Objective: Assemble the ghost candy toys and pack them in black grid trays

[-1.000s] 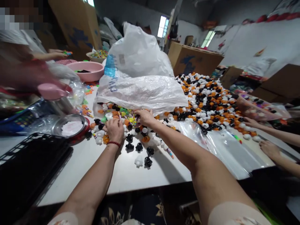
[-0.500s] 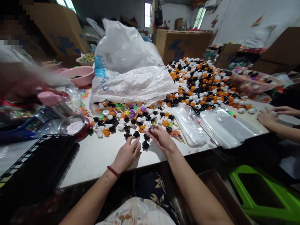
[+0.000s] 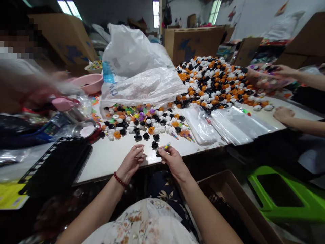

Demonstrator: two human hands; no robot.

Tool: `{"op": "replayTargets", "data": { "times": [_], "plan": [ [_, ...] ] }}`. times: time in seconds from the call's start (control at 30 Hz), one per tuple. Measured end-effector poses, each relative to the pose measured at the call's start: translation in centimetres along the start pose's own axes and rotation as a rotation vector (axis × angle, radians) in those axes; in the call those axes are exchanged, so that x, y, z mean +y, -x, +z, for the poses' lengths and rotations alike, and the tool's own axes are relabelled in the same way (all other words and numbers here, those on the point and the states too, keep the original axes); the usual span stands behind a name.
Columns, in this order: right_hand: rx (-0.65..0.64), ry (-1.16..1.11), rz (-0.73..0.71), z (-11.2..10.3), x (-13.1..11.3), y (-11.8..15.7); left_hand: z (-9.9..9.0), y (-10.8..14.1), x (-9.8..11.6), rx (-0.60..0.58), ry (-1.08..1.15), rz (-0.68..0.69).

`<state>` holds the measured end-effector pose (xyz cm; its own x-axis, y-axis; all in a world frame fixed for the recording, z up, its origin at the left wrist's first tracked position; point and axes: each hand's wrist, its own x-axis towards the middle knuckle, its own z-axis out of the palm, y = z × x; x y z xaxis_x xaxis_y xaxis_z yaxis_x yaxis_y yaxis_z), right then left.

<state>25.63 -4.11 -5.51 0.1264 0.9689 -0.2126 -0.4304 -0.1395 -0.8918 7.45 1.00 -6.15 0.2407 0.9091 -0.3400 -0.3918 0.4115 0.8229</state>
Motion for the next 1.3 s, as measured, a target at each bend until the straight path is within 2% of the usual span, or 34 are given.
{"op": "replayTargets", "data": {
  "times": [0.07, 0.13, 0.27, 0.43, 0.57, 0.73, 0.93, 1.07, 1.3],
  "plan": [
    [-0.023, 0.018, -0.033, 0.3, 0.2, 0.9, 0.5, 1.0, 0.0, -0.016, 0.175, -0.091],
    [-0.039, 0.06, -0.058, 0.6, 0.4, 1.7, 0.9, 1.8, -0.2, -0.025, 0.266, -0.12],
    [-0.038, 0.188, -0.104, 1.4, 0.4, 2.9, 1.7, 3.0, -1.0, 0.012, 0.253, -0.029],
    [-0.059, 0.321, -0.147, 1.7, 0.6, 3.4, 2.6, 4.2, -1.5, 0.003, 0.16, 0.094],
    [-0.047, 0.463, -0.203, 1.3, 0.7, 3.6, 2.6, 4.4, -1.6, 0.031, 0.043, 0.159],
    [-0.059, 0.539, -0.161, 1.1, 0.7, 3.7, 2.3, 4.3, -2.0, 0.033, -0.164, 0.223],
    [-0.082, 0.408, -0.093, 1.5, 0.8, 3.3, 1.6, 4.0, -2.6, 0.094, -0.415, 0.195],
    [-0.078, 0.39, -0.061, 1.6, 1.3, 3.0, 1.5, 3.6, -3.2, 0.202, -0.513, 0.291],
    [-0.106, 0.309, -0.031, 1.3, 2.9, 2.6, 2.1, 3.1, -3.9, 0.197, -0.62, 0.305]
  ]
}}
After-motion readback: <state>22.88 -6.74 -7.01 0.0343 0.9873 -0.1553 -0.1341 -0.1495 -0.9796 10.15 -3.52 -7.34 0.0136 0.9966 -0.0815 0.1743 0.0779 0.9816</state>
